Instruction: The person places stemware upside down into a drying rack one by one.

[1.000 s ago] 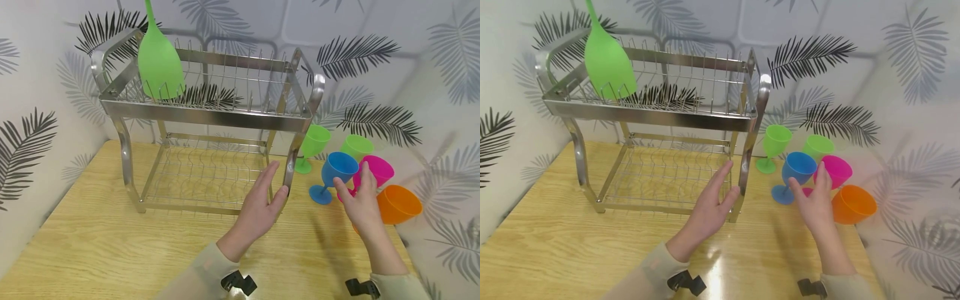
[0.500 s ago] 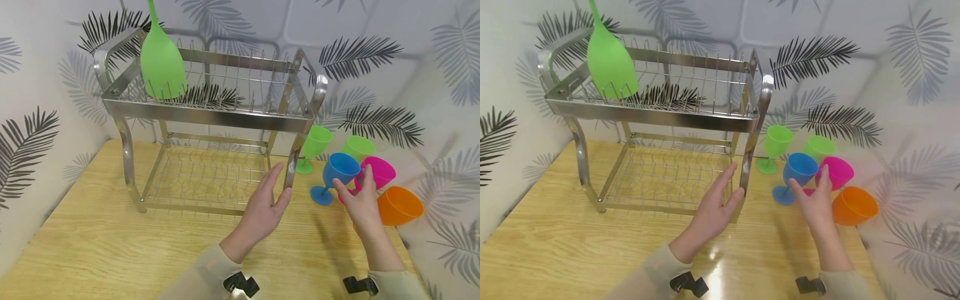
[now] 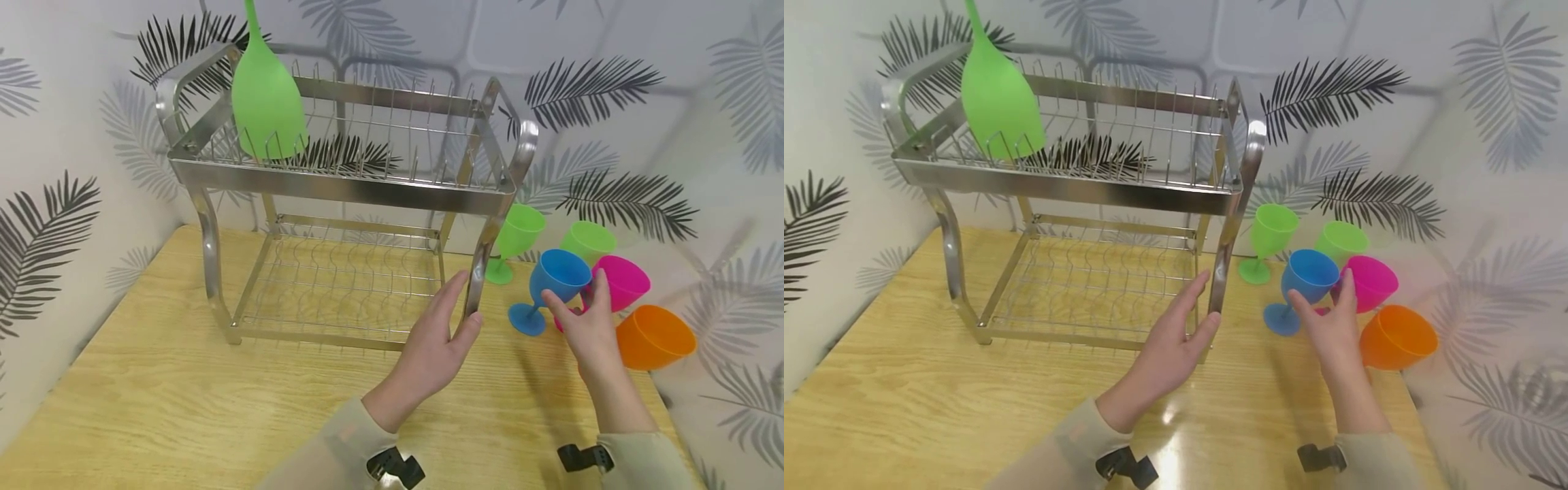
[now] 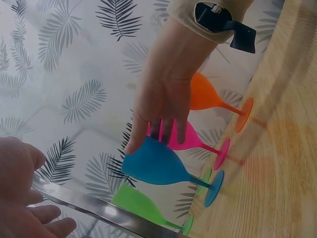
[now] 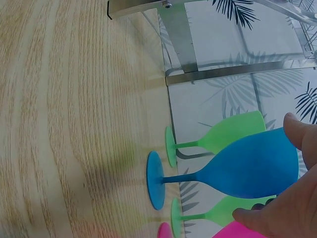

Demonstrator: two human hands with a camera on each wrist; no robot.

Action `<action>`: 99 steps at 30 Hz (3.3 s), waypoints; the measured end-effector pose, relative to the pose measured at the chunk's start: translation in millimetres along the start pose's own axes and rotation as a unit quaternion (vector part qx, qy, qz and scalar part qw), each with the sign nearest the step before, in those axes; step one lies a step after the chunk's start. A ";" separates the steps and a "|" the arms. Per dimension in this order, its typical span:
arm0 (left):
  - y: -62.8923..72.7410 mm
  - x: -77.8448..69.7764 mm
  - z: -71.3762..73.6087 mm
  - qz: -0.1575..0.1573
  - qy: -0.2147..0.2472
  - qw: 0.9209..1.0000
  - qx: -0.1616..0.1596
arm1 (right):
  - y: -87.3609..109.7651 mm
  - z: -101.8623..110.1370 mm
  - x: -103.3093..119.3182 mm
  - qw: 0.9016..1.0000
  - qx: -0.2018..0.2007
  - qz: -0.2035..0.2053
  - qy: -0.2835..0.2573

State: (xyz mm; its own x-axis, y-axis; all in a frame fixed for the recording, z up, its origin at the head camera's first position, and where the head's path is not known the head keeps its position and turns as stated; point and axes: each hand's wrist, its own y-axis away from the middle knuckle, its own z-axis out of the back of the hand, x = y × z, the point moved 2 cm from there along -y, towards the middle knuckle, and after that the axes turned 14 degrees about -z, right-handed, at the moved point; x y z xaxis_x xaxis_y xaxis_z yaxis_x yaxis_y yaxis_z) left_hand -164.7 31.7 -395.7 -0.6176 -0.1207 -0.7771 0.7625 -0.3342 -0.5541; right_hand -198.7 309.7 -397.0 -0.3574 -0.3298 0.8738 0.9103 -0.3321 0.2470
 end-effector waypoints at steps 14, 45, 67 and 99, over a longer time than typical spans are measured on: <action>1.1 0.9 -2.1 0.003 0.005 1.000 0.006 | -16.8 -4.0 -5.6 0.999 -0.011 -0.020 -0.024; 3.0 1.9 -1.1 0.003 0.013 1.000 0.009 | -33.7 -17.0 -9.8 0.994 -0.032 -0.048 -0.096; 2.5 1.0 -2.4 -0.012 0.010 1.000 0.006 | -35.5 -18.3 -9.5 0.991 -0.048 -0.056 -0.112; -1.6 3.0 -3.6 -0.014 0.028 0.999 0.020 | 13.9 -9.4 22.0 0.991 -0.021 -0.012 -0.130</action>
State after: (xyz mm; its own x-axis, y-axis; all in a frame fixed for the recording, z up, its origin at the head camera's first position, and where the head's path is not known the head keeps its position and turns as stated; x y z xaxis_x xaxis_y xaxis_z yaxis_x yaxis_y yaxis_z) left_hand -167.0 35.2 -398.2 -0.6260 -0.0595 -0.7776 0.7360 -0.3746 -0.5639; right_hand -195.9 289.5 -378.3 -0.3085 -0.0837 0.9475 0.8909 -0.3746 0.2570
